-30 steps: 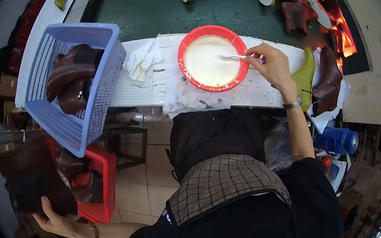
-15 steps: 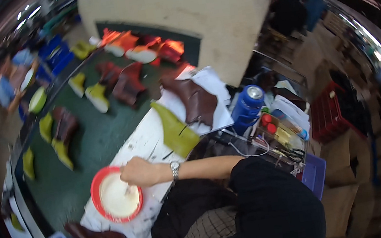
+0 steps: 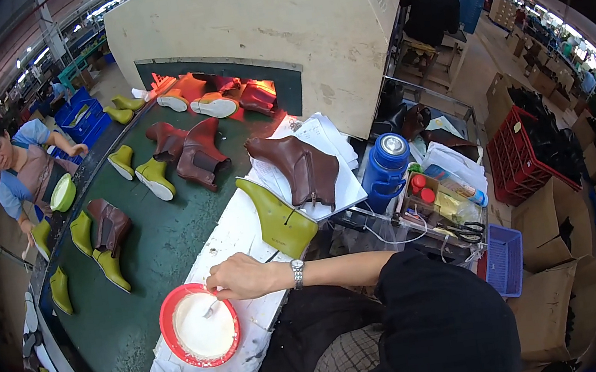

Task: Applying white glue to the edges and interior of leather boot components using a brush and moving them onto a conveyor belt.

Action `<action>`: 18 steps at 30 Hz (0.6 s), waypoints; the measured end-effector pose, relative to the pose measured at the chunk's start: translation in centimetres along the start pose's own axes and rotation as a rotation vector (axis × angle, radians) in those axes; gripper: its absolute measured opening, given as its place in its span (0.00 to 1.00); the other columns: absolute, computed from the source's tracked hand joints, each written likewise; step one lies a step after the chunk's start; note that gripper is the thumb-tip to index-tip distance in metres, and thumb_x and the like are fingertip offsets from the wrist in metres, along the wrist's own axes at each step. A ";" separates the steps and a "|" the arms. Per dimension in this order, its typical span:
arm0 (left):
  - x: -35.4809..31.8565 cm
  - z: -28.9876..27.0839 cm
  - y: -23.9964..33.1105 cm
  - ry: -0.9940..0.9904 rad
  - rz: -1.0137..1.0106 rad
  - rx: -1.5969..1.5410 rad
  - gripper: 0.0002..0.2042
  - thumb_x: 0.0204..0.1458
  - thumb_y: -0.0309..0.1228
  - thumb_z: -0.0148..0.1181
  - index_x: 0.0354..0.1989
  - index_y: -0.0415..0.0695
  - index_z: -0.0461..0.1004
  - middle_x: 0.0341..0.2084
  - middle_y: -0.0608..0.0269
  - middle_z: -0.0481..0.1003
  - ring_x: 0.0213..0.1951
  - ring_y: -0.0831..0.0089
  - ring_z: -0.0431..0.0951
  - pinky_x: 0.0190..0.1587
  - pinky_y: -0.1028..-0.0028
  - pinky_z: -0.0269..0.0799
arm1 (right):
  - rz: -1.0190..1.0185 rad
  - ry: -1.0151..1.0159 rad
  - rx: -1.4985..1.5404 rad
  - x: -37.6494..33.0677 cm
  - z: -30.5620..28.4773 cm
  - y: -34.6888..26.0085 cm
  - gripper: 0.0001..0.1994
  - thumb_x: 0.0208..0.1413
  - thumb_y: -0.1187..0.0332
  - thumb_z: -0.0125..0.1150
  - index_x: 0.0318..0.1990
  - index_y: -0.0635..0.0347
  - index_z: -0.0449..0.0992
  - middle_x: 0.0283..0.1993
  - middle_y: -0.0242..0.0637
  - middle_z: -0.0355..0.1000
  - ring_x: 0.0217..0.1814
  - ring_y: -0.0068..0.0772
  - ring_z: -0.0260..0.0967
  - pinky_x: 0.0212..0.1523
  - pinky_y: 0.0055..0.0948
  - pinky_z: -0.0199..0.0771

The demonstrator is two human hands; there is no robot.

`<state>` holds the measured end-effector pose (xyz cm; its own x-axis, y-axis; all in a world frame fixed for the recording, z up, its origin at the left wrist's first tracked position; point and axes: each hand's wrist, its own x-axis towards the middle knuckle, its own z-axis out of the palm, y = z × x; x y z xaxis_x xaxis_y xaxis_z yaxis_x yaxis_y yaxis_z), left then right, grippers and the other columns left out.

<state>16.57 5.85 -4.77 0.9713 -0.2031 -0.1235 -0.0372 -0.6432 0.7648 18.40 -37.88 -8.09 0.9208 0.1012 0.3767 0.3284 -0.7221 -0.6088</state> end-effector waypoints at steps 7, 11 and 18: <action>2.3 5.8 1.5 0.312 0.215 0.492 0.41 0.57 0.42 0.65 0.68 0.25 0.52 0.64 0.27 0.61 0.66 0.38 0.63 0.69 0.52 0.57 | 0.032 -0.165 -0.075 0.2 1.8 -0.5 0.09 0.51 0.67 0.67 0.36 0.62 0.79 0.34 0.45 0.76 0.40 0.52 0.77 0.40 0.47 0.75; 6.0 10.0 -2.8 0.601 0.004 0.788 0.63 0.45 0.66 0.66 0.73 0.28 0.40 0.61 0.20 0.60 0.61 0.30 0.66 0.64 0.46 0.62 | 0.032 -0.246 -0.141 0.1 2.6 -0.8 0.09 0.47 0.69 0.67 0.33 0.64 0.78 0.34 0.47 0.76 0.39 0.54 0.77 0.40 0.48 0.75; 4.4 7.3 -2.0 0.542 -0.042 0.472 0.59 0.39 0.47 0.77 0.73 0.31 0.44 0.65 0.21 0.54 0.65 0.28 0.59 0.68 0.43 0.55 | 0.097 -0.190 -0.133 -0.9 0.8 -0.4 0.09 0.50 0.67 0.64 0.33 0.65 0.78 0.33 0.49 0.76 0.37 0.54 0.77 0.39 0.49 0.75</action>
<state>19.19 0.87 -11.45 0.9497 0.1450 0.2776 0.0242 -0.9178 0.3964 17.62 -37.18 -8.75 0.9737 0.1448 0.1759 0.2179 -0.8173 -0.5334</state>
